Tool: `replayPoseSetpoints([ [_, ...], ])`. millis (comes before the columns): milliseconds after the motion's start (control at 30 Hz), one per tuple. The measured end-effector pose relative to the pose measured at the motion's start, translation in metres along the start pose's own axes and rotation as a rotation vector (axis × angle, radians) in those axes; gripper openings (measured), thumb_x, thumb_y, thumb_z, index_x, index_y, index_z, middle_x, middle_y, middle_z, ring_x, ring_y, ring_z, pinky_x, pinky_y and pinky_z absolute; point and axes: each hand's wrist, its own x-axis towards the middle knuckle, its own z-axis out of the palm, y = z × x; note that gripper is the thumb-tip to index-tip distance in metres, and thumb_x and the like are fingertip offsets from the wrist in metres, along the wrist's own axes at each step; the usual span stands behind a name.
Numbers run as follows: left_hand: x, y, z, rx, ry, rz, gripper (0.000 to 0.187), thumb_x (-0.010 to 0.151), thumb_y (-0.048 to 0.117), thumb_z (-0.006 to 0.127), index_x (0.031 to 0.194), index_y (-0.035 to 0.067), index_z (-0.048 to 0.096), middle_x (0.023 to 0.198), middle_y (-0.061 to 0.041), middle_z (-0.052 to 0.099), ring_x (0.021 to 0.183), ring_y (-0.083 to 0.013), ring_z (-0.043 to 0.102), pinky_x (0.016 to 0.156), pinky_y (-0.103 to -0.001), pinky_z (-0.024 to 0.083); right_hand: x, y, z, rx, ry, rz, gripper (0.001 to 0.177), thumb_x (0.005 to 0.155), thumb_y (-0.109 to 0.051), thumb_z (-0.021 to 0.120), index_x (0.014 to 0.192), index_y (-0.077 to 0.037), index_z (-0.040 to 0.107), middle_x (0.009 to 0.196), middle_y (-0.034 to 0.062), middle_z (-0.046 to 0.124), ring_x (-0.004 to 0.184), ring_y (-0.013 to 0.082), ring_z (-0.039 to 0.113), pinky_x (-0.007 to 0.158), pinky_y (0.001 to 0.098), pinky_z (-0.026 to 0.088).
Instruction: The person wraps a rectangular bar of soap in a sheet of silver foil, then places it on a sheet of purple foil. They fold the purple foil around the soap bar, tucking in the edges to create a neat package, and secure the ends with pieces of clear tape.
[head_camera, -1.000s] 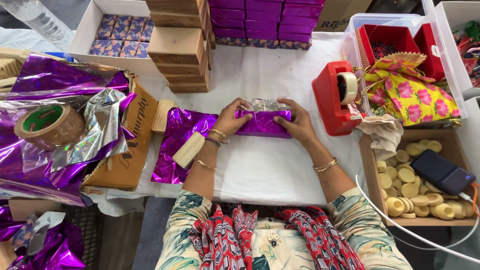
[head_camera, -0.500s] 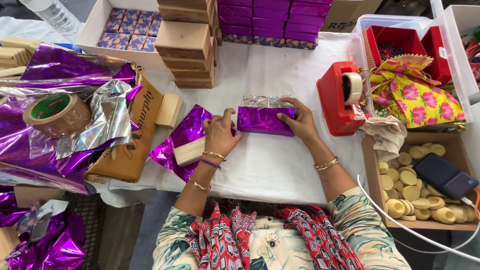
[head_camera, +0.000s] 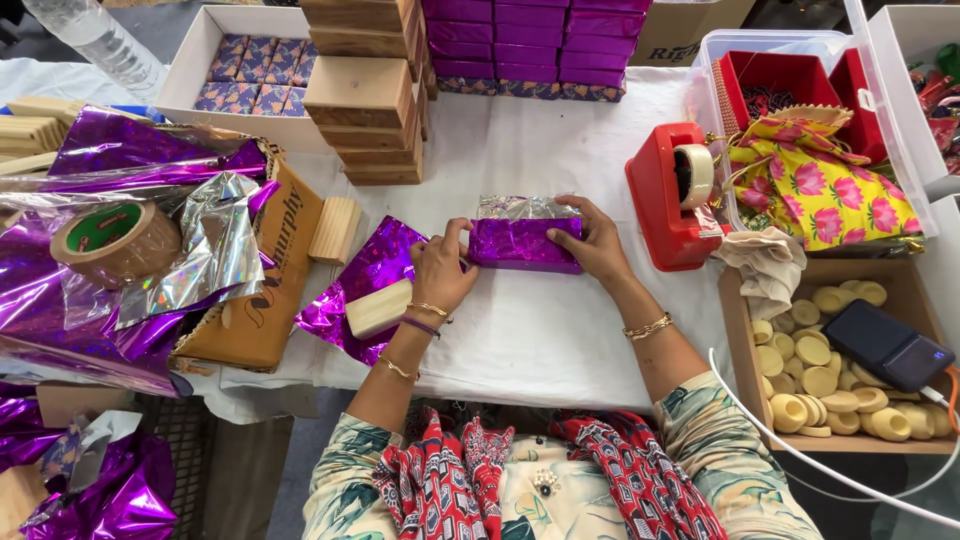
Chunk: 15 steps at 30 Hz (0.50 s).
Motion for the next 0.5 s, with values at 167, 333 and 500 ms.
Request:
replayPoseSetpoints([
  [167, 0.003, -0.003, 0.0, 0.021, 0.001, 0.002, 0.063, 0.074, 0.007, 0.077, 0.128, 0.022, 0.048, 0.081, 0.003, 0.066, 0.092, -0.0204, 0.067, 0.095, -0.048, 0.033, 0.001, 0.0, -0.001, 0.001, 0.001, 0.004, 0.052, 0.088, -0.006, 0.076, 0.136, -0.007, 0.056, 0.107, 0.0072, 0.074, 0.093, 0.0088, 0.071, 0.079, 0.0241, 0.062],
  [333, 0.002, 0.0, -0.019, 0.202, -0.058, 0.098, 0.053, 0.078, 0.0, 0.072, 0.123, 0.021, 0.053, 0.077, 0.0, 0.067, 0.094, -0.0232, 0.066, 0.097, -0.049, 0.033, 0.0, -0.005, -0.001, -0.018, 0.006, 0.047, 0.053, 0.087, -0.008, 0.076, 0.136, -0.008, 0.056, 0.101, 0.0081, 0.076, 0.09, 0.0091, 0.071, 0.074, 0.0245, 0.062],
  [500, -0.004, 0.017, -0.08, 0.294, 0.107, 0.073, 0.037, 0.093, 0.0, 0.063, 0.126, 0.016, 0.059, 0.091, -0.003, 0.07, 0.092, -0.0225, 0.067, 0.097, -0.046, 0.039, -0.001, -0.008, 0.0, -0.063, 0.031, 0.082, 0.053, 0.086, -0.009, 0.077, 0.135, -0.009, 0.058, 0.102, 0.0061, 0.077, 0.089, 0.0076, 0.072, 0.073, 0.0238, 0.06],
])
